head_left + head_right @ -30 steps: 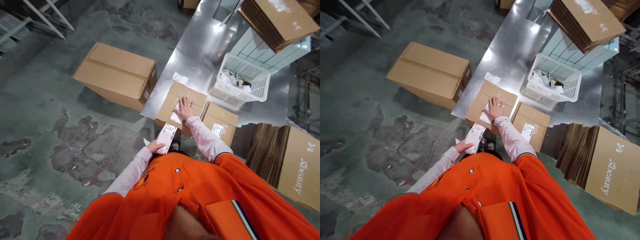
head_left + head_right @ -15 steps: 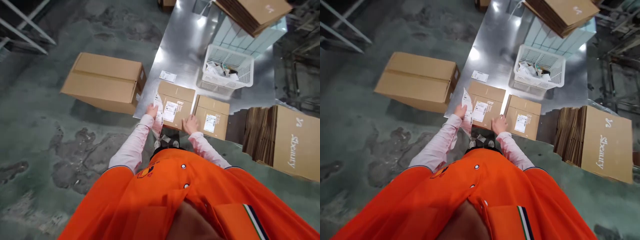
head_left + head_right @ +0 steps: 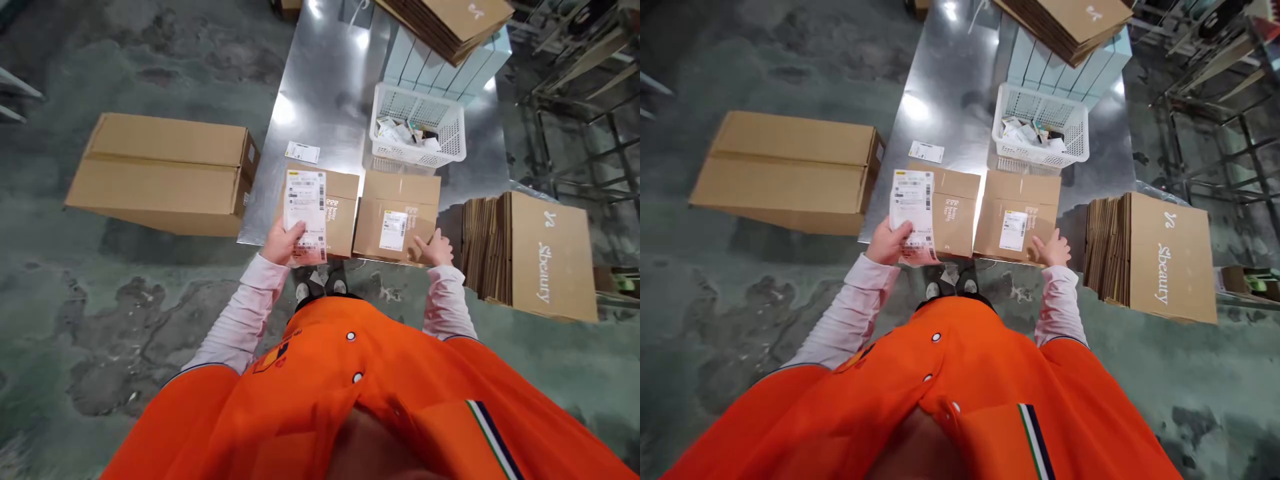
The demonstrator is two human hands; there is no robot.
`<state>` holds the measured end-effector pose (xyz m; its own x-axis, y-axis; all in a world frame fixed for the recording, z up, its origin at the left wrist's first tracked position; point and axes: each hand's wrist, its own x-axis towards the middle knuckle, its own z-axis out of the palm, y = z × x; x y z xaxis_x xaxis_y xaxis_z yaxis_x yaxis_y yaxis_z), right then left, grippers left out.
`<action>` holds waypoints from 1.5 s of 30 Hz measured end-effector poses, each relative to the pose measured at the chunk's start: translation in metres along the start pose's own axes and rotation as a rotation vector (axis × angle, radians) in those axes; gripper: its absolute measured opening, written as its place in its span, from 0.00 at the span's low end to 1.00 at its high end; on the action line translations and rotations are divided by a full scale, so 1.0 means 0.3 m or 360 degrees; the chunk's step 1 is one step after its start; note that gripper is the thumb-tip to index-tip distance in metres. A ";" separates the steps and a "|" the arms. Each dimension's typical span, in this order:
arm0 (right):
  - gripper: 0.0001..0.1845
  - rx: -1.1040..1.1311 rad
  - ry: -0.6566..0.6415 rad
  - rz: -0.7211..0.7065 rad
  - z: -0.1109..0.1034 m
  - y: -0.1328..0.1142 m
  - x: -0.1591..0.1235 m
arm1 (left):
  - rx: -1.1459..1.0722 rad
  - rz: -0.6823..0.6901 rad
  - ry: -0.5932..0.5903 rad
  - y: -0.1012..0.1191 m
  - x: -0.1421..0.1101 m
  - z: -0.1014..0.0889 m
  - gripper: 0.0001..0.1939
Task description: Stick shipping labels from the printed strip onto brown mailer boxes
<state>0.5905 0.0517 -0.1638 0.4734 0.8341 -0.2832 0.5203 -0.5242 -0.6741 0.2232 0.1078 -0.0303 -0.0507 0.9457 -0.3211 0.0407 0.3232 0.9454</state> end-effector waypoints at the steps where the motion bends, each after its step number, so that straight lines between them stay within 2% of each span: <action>1: 0.37 -0.0027 -0.0132 0.0002 0.015 -0.050 -0.019 | 0.0016 -0.0031 -0.0051 -0.017 -0.017 0.000 0.30; 2: 0.38 0.0080 -0.0333 -0.0065 0.048 -0.116 -0.051 | 0.0040 -0.0094 -0.0122 -0.034 -0.035 0.001 0.32; 4: 0.39 0.0600 -0.0860 -0.0357 0.147 -0.269 -0.146 | 0.0118 -0.0262 -0.0323 -0.063 -0.067 0.007 0.32; 5: 0.39 0.0844 -0.1024 -0.0465 0.202 -0.344 -0.203 | 0.0153 -0.0314 -0.0413 -0.074 -0.080 0.009 0.32; 7: 0.32 0.1138 -0.1074 -0.0514 0.300 -0.461 -0.312 | 0.0169 -0.0273 -0.0436 -0.085 -0.093 0.009 0.30; 10: 0.28 0.1076 -0.1089 -0.0520 0.378 -0.541 -0.410 | 0.0111 -0.0093 -0.0142 -0.091 -0.094 -0.014 0.27; 14: 0.31 0.0951 -0.1095 -0.0599 0.376 -0.568 -0.384 | 0.0157 -0.0109 0.0058 -0.117 -0.103 -0.050 0.23; 17: 0.22 0.0797 -0.1120 -0.0688 0.359 -0.596 -0.346 | 0.0203 -0.0089 0.0264 -0.161 -0.112 -0.049 0.25; 20: 0.19 0.0764 -0.1175 -0.0632 0.366 -0.616 -0.338 | 0.0178 -0.0106 0.0444 -0.211 -0.096 -0.045 0.27; 21: 0.18 0.0787 -0.1151 -0.0620 0.378 -0.621 -0.332 | 0.0120 -0.0119 0.0409 -0.227 -0.085 -0.047 0.25; 23: 0.14 0.0803 -0.0973 -0.0692 0.418 -0.634 -0.299 | -0.0041 -0.0190 0.0177 -0.259 -0.061 -0.061 0.21; 26: 0.10 0.0673 -0.0552 -0.0795 0.513 -0.660 -0.187 | -0.0158 -0.0472 -0.0197 -0.318 -0.037 -0.102 0.29; 29: 0.11 0.0362 -0.0369 -0.0646 0.622 -0.686 -0.051 | -0.0177 -0.0735 -0.0254 -0.395 -0.060 -0.162 0.32; 30: 0.14 0.0234 -0.0338 -0.0589 0.654 -0.694 -0.014 | -0.0189 -0.0795 -0.0241 -0.422 -0.081 -0.185 0.32; 32: 0.27 -0.0028 -0.0274 -0.0532 0.706 -0.708 0.036 | -0.0186 -0.0894 -0.0209 -0.472 -0.143 -0.232 0.32; 34: 0.43 -0.0268 -0.0257 -0.0654 0.742 -0.721 0.049 | -0.0145 -0.0944 -0.0183 -0.501 -0.218 -0.280 0.30; 36: 0.48 -0.0471 -0.0367 -0.0950 0.762 -0.725 0.021 | -0.0107 -0.0933 -0.0163 -0.500 -0.279 -0.326 0.28; 39: 0.45 -0.0601 -0.0668 -0.1436 0.754 -0.687 -0.098 | -0.0040 -0.0873 -0.0103 -0.436 -0.296 -0.384 0.28; 41: 0.44 -0.0511 -0.0952 -0.1754 0.718 -0.622 -0.206 | -0.0006 -0.0741 0.0010 -0.369 -0.243 -0.402 0.28; 43: 0.41 -0.0317 -0.1313 -0.2029 0.664 -0.536 -0.299 | 0.0027 -0.0560 0.0182 -0.303 -0.149 -0.396 0.27; 44: 0.38 -0.0206 -0.1422 -0.2049 0.635 -0.491 -0.329 | 0.0087 -0.0477 0.0282 -0.275 -0.093 -0.383 0.26; 45: 0.34 -0.0109 -0.1406 -0.1941 0.607 -0.448 -0.345 | 0.0190 -0.0421 0.0379 -0.251 -0.034 -0.365 0.24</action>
<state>0.3422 0.0670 -0.1680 -0.8165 0.5708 0.0863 0.3110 0.5609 -0.7672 0.1113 0.0700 -0.0921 -0.3050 0.7990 -0.5183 0.1108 0.5703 0.8139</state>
